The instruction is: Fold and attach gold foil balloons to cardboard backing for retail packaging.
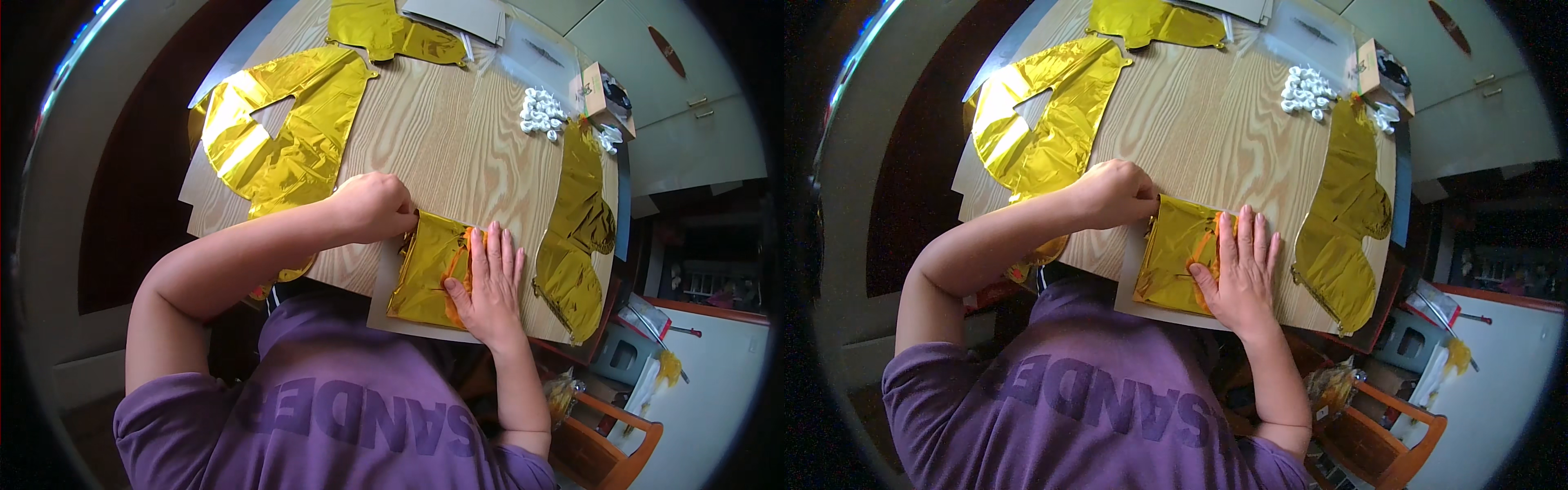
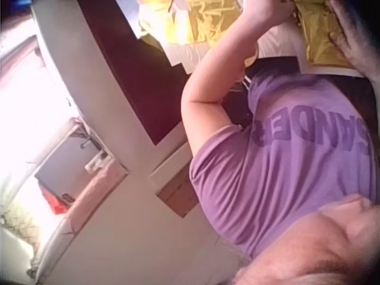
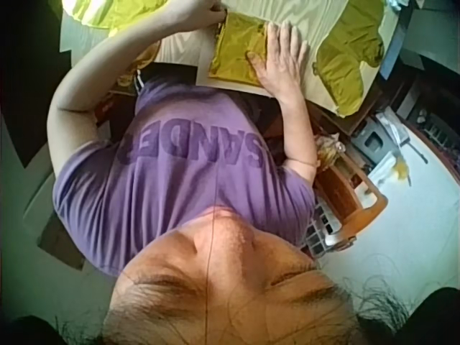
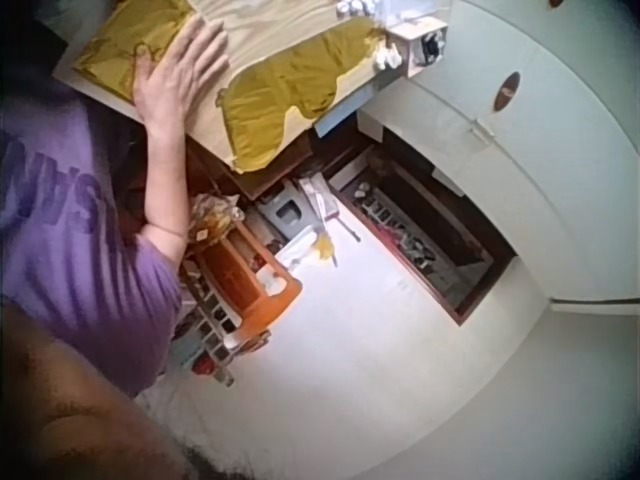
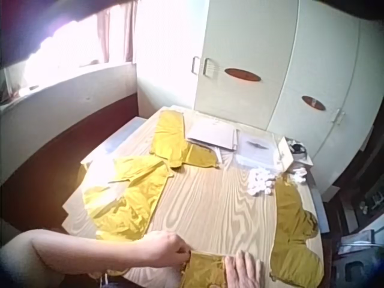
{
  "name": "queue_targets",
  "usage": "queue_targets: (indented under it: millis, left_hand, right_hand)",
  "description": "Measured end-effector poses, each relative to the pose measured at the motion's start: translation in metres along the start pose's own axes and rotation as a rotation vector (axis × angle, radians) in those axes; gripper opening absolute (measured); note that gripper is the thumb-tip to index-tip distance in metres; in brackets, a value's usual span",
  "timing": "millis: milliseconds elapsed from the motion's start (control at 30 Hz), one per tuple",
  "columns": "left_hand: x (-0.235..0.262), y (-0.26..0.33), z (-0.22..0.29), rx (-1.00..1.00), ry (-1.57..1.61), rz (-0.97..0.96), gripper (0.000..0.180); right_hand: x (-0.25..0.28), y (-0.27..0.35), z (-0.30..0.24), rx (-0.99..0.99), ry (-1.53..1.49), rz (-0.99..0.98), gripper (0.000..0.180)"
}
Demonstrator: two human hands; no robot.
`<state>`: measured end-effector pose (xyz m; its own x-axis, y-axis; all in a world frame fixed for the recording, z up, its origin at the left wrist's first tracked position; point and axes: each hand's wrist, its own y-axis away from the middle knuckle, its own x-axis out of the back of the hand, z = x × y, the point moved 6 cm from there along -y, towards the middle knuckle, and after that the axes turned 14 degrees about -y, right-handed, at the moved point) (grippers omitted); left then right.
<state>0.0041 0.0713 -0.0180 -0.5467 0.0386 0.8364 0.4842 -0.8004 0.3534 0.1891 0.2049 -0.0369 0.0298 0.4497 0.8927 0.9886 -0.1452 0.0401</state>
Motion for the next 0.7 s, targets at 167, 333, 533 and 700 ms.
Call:
queue_targets:
  millis: [167,333,533,700]
  left_hand:
    - [0.001,0.025,-0.013,-0.465,-0.229,0.365,0.022]
    - [-0.002,0.055,-0.01,-0.97,-0.537,0.613,0.038]
    - [-0.007,0.045,-0.002,-1.036,-0.551,0.609,0.033]
    - [-0.013,0.043,-0.005,-1.017,-0.551,0.516,0.033]
  right_hand:
    - [0.001,0.001,0.001,0.013,-0.041,-0.001,0.086]
    - [-0.001,0.0,0.002,0.01,-0.025,-0.003,0.086]
    - [0.0,0.0,0.0,-0.005,-0.008,-0.013,0.086]
    - [0.0,-0.001,-0.001,-0.006,-0.009,-0.019,0.085]
